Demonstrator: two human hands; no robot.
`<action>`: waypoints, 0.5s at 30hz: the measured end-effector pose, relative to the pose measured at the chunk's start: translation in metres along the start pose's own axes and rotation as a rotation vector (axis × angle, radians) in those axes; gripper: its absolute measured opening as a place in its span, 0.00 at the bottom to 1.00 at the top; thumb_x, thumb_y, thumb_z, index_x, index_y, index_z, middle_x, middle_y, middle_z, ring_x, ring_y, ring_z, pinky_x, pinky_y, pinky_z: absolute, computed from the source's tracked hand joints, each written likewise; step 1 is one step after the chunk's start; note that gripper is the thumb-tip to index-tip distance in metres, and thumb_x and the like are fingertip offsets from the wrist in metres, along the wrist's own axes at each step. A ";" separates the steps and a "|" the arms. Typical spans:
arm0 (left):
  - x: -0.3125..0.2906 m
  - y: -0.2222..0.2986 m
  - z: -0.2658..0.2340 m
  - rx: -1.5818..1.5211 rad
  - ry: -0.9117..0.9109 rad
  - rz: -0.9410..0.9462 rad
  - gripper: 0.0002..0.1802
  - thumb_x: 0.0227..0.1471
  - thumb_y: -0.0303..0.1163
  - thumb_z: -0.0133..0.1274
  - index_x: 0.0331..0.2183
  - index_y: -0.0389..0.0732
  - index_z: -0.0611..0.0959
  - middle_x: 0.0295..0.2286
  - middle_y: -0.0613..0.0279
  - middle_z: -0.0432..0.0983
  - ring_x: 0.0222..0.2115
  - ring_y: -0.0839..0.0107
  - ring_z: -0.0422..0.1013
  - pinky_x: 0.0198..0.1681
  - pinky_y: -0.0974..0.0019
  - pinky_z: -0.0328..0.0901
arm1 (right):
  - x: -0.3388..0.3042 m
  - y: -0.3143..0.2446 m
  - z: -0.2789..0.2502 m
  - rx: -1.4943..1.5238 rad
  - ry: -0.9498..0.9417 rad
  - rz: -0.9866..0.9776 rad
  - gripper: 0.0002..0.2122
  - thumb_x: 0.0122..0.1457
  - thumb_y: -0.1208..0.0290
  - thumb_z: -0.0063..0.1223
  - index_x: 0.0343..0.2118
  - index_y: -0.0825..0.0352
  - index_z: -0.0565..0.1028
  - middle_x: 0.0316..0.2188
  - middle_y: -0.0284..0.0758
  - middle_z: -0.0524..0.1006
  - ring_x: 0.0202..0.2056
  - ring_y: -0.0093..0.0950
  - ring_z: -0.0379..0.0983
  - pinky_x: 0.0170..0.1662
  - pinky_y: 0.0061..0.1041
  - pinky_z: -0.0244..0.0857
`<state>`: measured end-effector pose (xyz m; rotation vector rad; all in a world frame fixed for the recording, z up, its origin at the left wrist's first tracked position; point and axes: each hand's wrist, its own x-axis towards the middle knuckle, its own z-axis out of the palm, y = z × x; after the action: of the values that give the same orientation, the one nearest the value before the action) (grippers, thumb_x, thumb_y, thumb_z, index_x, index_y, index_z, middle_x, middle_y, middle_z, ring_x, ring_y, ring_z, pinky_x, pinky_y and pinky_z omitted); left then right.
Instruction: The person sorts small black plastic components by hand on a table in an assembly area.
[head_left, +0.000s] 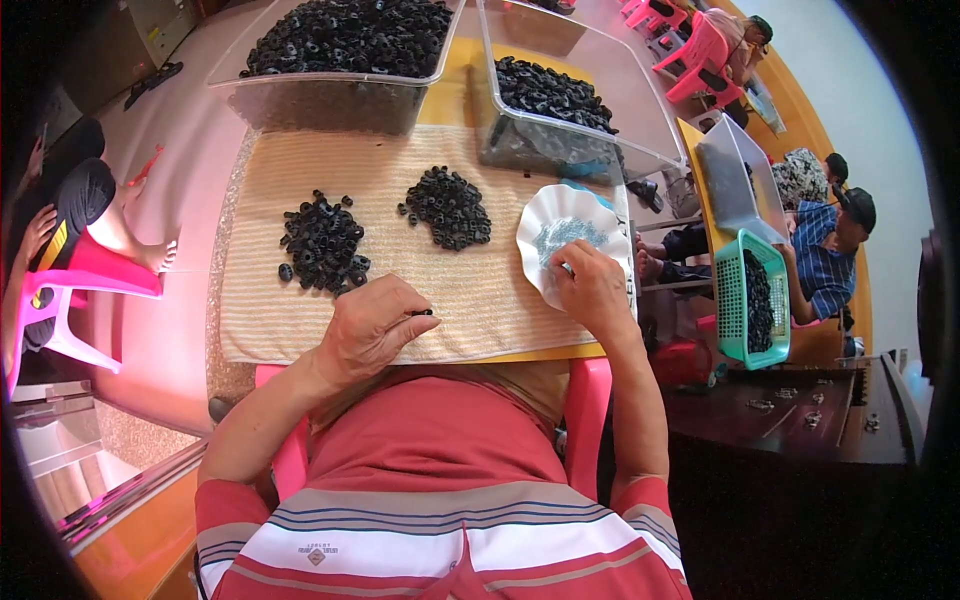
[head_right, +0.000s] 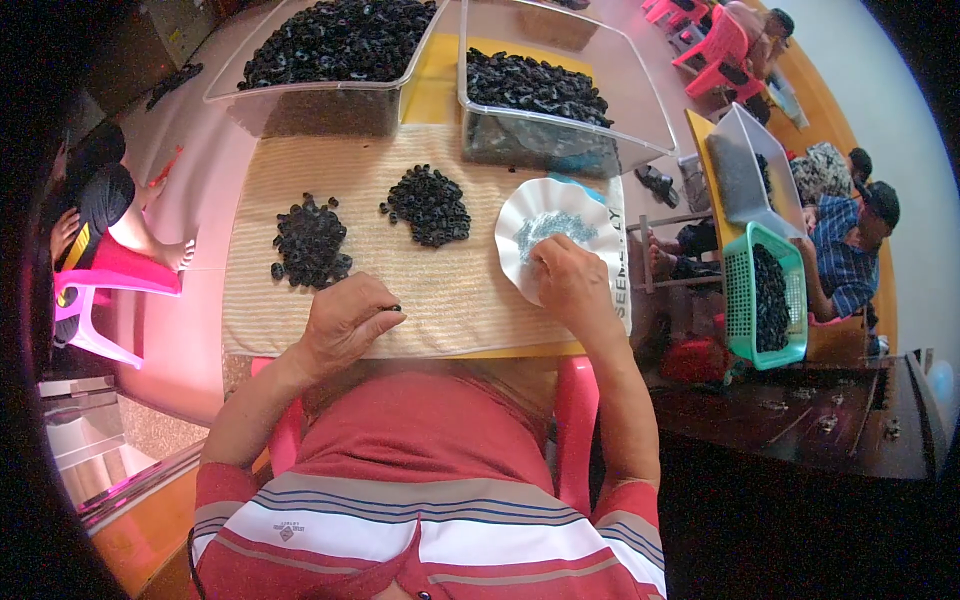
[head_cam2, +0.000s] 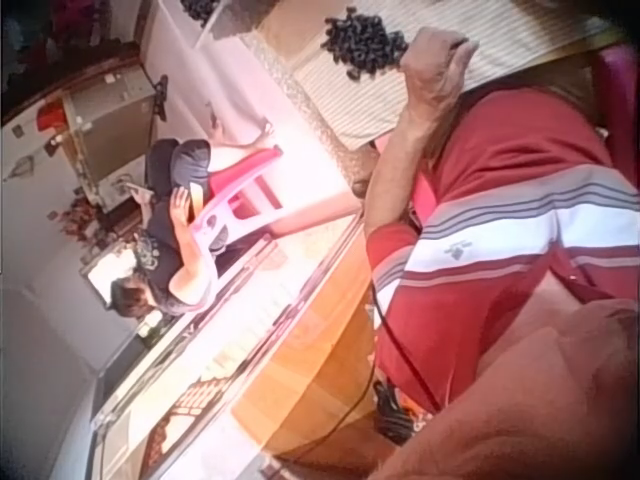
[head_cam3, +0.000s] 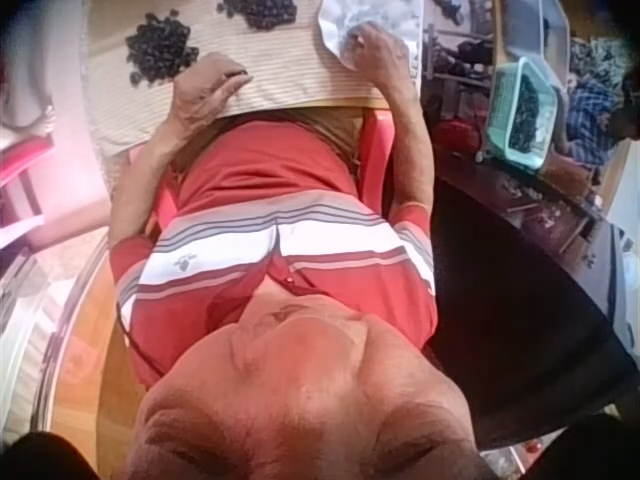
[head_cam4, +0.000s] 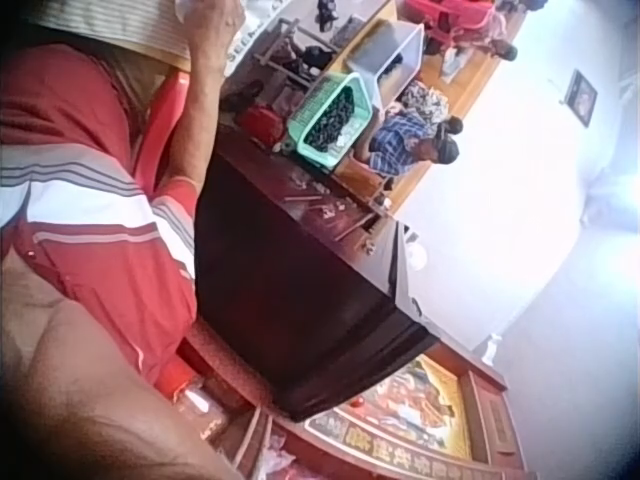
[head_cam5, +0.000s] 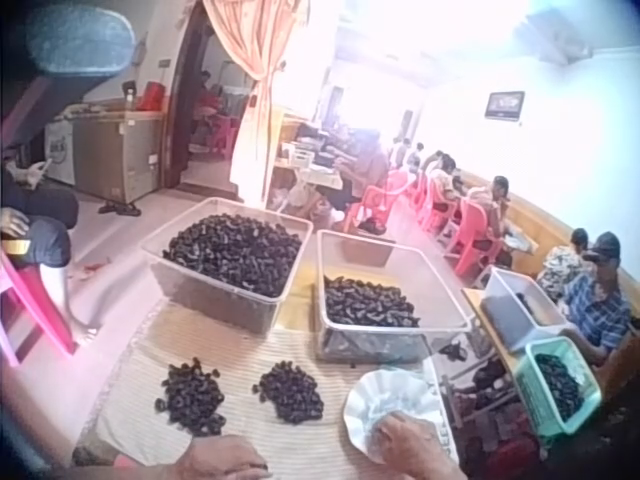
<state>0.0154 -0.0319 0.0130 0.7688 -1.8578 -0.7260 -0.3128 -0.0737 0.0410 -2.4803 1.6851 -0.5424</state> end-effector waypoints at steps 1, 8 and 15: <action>0.000 0.001 0.000 0.000 -0.001 0.000 0.08 0.50 0.23 0.67 0.32 0.36 0.83 0.27 0.54 0.77 0.28 0.58 0.75 0.30 0.60 0.68 | -0.001 0.001 0.001 0.019 0.013 0.001 0.04 0.53 0.77 0.60 0.32 0.63 0.78 0.33 0.39 0.80 0.35 0.45 0.79 0.37 0.40 0.72; -0.001 -0.001 0.000 -0.005 -0.014 -0.032 0.07 0.51 0.23 0.66 0.33 0.36 0.83 0.27 0.54 0.76 0.28 0.58 0.75 0.30 0.61 0.68 | -0.003 0.012 0.004 0.043 0.061 0.019 0.04 0.53 0.76 0.62 0.32 0.64 0.78 0.34 0.39 0.81 0.34 0.44 0.79 0.36 0.38 0.72; -0.005 -0.003 -0.001 -0.023 -0.029 -0.099 0.08 0.51 0.23 0.65 0.34 0.36 0.83 0.29 0.53 0.78 0.31 0.57 0.76 0.34 0.61 0.69 | -0.004 0.007 -0.016 0.017 -0.061 0.133 0.07 0.57 0.69 0.63 0.38 0.62 0.82 0.36 0.39 0.81 0.38 0.45 0.80 0.42 0.41 0.72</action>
<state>0.0187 -0.0299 0.0082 0.8439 -1.8440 -0.8238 -0.3253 -0.0708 0.0533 -2.3268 1.7978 -0.4608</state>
